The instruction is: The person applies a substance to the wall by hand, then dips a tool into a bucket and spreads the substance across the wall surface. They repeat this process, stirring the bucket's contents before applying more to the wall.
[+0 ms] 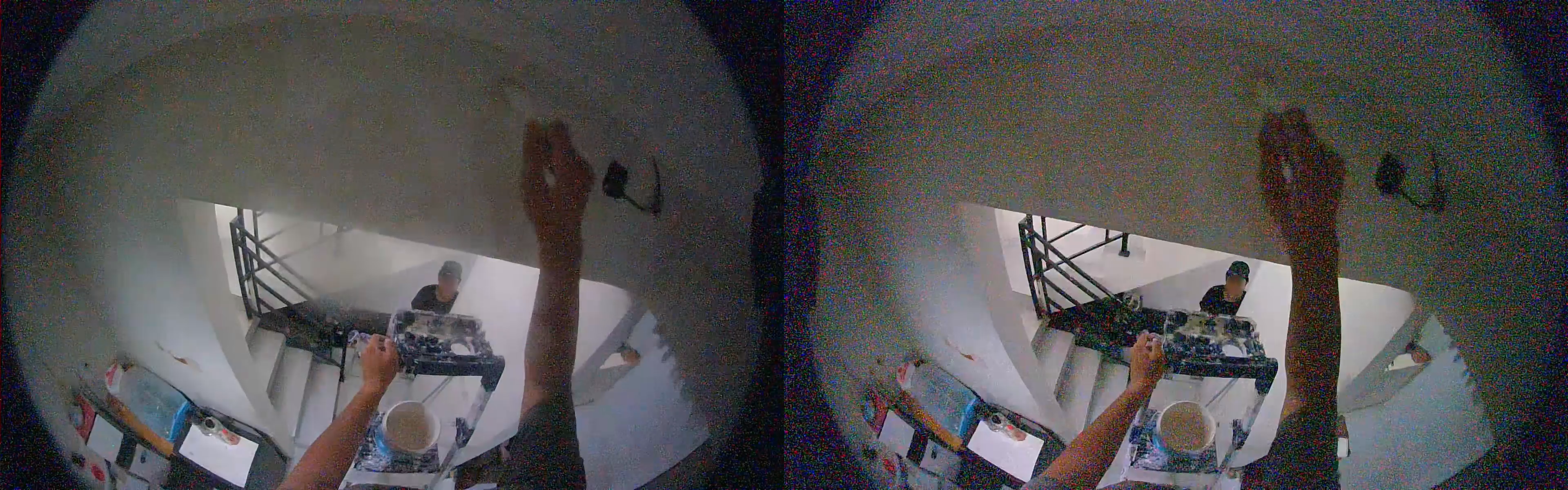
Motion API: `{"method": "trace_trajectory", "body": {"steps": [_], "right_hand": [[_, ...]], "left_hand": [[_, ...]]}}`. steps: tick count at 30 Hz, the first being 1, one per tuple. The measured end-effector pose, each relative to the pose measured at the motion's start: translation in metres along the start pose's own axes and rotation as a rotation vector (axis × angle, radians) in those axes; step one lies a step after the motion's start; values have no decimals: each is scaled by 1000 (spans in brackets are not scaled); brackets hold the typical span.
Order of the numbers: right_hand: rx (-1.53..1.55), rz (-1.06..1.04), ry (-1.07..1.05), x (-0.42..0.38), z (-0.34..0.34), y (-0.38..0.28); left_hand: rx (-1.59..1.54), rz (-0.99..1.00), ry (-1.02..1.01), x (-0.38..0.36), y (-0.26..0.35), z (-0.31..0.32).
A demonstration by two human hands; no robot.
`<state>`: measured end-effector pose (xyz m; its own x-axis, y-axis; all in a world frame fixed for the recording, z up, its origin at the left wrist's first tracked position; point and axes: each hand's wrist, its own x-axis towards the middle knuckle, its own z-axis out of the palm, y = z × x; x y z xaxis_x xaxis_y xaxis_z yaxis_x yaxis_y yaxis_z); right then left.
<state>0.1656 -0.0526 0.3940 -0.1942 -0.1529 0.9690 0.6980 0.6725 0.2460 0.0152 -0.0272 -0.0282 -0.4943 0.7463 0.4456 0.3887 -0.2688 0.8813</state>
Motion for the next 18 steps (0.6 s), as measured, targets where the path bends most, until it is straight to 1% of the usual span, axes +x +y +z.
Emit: {"method": "trace_trajectory", "body": {"steps": [1,2,3,4,5,6,7,8,9,10,11,12,13,14,15,16,17,18], "right_hand": [[-63,110,-136,3,2,3],[-65,113,-137,0,0,-1],[-132,18,-169,-5,-5,-8],[-199,-81,-199,-8,-11,-13],[-203,-87,-198,-9,-18,-17],[-152,-140,-181,-9,-27,-21],[-99,-189,-162,-9,-33,-24],[-99,-188,-163,-3,-37,-20],[-6,22,-135,5,-41,-13],[86,233,-108,12,-42,-7],[84,236,-115,21,-39,-3],[14,72,-51,31,-34,3],[-55,-94,16,39,-30,7],[-54,-93,17,36,-22,12],[23,-85,-30,32,-10,11],[99,-78,-77,30,-4,8],[99,-78,-78,27,-12,6],[196,28,-304,30,-35,-14]], "left_hand": [[46,23,37,-1,5,-1],[90,49,75,-2,7,-2],[89,50,70,-2,2,0],[38,-25,41,-1,-6,3],[-18,-100,16,0,-10,7],[-25,-102,16,0,-9,7],[81,-14,22,-1,-9,5],[189,76,27,-1,-9,3],[188,73,25,-1,-9,4],[173,93,87,-1,-9,6],[159,113,148,-2,-8,8],[160,108,144,-2,-9,8],[68,19,81,0,-9,6],[-23,-67,20,1,-9,6],[-22,-68,20,1,-6,4],[6,-19,47,1,-4,3],[34,30,74,0,-2,2],[33,29,73,-1,-5,2]]}}
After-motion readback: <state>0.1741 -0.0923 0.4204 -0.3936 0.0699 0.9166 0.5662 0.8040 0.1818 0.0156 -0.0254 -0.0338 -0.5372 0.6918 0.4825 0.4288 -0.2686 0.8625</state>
